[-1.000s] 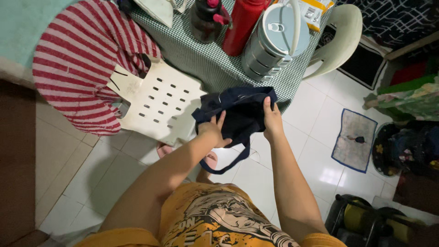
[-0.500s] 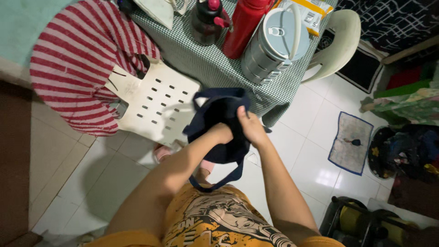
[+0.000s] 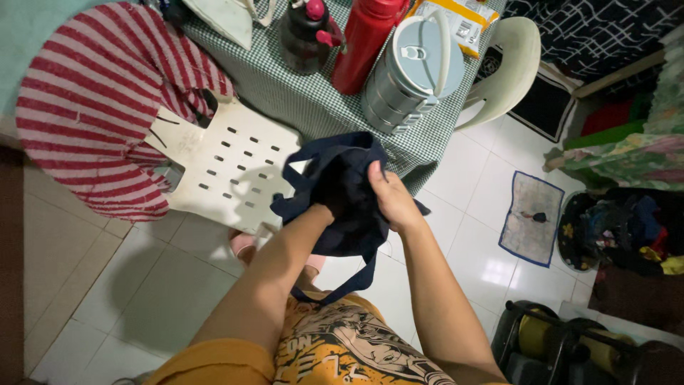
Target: The person organizes a cluttered table by moving a blue cup, handling food items in plastic bags, and arranging bottles and plates. They then pack items into a bag on a nearby chair.
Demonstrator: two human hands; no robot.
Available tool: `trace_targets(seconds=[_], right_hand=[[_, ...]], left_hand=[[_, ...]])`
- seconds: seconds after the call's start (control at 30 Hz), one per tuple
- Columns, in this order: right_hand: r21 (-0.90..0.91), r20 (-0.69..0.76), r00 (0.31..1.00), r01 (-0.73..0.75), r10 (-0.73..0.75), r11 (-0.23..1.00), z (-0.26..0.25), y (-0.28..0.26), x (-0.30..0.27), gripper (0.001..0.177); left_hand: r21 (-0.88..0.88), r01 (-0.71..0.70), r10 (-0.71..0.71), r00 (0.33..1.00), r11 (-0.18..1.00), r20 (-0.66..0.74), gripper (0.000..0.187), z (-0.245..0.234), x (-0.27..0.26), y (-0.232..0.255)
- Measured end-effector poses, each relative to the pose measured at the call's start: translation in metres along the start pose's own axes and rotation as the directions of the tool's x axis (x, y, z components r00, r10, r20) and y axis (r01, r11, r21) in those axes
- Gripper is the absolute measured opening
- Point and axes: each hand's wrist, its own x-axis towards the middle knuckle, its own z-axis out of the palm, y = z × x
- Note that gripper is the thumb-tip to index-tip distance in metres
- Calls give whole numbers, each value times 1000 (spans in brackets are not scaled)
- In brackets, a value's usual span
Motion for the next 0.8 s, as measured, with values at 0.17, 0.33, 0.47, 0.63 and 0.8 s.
trace_targets(seconds=[0.17, 0.33, 0.47, 0.63, 0.8], right_hand=[[160, 32, 999, -47, 43, 986, -10, 3, -1, 70], [196, 22, 1000, -22, 18, 980, -9, 2, 1, 68], [-62, -17, 994, 107, -108, 992, -12, 10, 13, 65], [-621, -119, 959, 130, -257, 773, -1, 23, 43, 62], [-803, -154, 933, 74, -326, 591, 24, 36, 69, 57]], left_hand=[[54, -162, 156, 983, 985, 96, 85, 34, 8, -27], [33, -33, 21, 948, 999, 318, 86, 18, 9, -26], [-55, 58, -41, 962, 997, 271, 84, 2, 2, -16], [88, 321, -333, 908, 943, 253, 73, -7, 4, -12], [550, -133, -137, 897, 825, 421, 33, 20, 21, -41]])
